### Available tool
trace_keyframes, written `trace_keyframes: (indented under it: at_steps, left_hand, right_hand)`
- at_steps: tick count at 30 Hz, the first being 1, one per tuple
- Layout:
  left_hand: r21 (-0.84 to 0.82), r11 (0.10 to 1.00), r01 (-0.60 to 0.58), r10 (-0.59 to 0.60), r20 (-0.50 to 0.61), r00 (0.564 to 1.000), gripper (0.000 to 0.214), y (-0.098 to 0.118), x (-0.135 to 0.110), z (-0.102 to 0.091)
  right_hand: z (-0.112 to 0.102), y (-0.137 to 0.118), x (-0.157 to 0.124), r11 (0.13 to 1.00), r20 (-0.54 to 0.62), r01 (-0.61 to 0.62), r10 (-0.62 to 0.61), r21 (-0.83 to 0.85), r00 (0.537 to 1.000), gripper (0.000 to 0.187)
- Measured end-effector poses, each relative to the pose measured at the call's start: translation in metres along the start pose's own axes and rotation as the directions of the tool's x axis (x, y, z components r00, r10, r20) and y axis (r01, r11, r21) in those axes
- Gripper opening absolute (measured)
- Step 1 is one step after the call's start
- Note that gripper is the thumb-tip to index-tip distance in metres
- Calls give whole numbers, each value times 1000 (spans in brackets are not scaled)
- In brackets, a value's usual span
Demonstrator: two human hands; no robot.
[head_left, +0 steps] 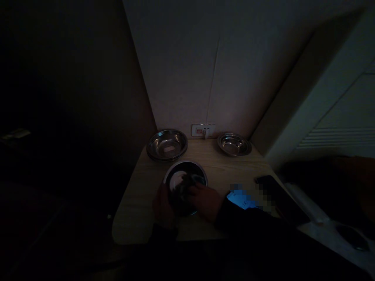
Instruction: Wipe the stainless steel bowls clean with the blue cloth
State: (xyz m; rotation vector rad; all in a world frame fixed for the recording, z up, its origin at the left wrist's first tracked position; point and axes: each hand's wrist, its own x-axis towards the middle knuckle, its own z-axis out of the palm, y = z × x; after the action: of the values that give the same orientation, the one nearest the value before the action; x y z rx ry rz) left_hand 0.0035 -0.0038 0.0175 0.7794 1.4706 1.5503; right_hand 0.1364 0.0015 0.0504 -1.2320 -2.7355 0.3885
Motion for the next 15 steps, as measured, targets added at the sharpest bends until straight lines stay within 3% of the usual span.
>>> trace_keyframes:
  at_steps: [2, 4, 8, 10, 12, 15]
  left_hand:
    - [96, 995, -37, 41, -39, 998, 27, 15, -4, 7]
    - [147, 988, -56, 49, 50, 998, 29, 31, -5, 13]
    - [136, 988, -78, 57, 148, 987, 23, 55, -6, 13]
    - [152, 983, -100, 77, 150, 986, 21, 60, -6, 11]
    - [175, 980, -90, 61, 164, 985, 24, 62, -8, 9]
    - [190, 980, -52, 16, 186, 982, 33, 67, -13, 8]
  right_hand:
    - [-16, 22, -6, 984, 4, 10, -10, -180, 1000, 17]
    - [-37, 38, -7, 958, -108, 30, -63, -287, 992, 21]
    - [-60, 38, -6, 941, -399, 111, -240, -320, 885, 27]
    - [-57, 29, -4, 902, -363, 265, -386, -340, 848, 24]
    - [-52, 23, 0, 846, -256, 389, -492, -364, 832, 22]
    - [-50, 23, 5, 869, -162, 334, -412, -364, 897, 22]
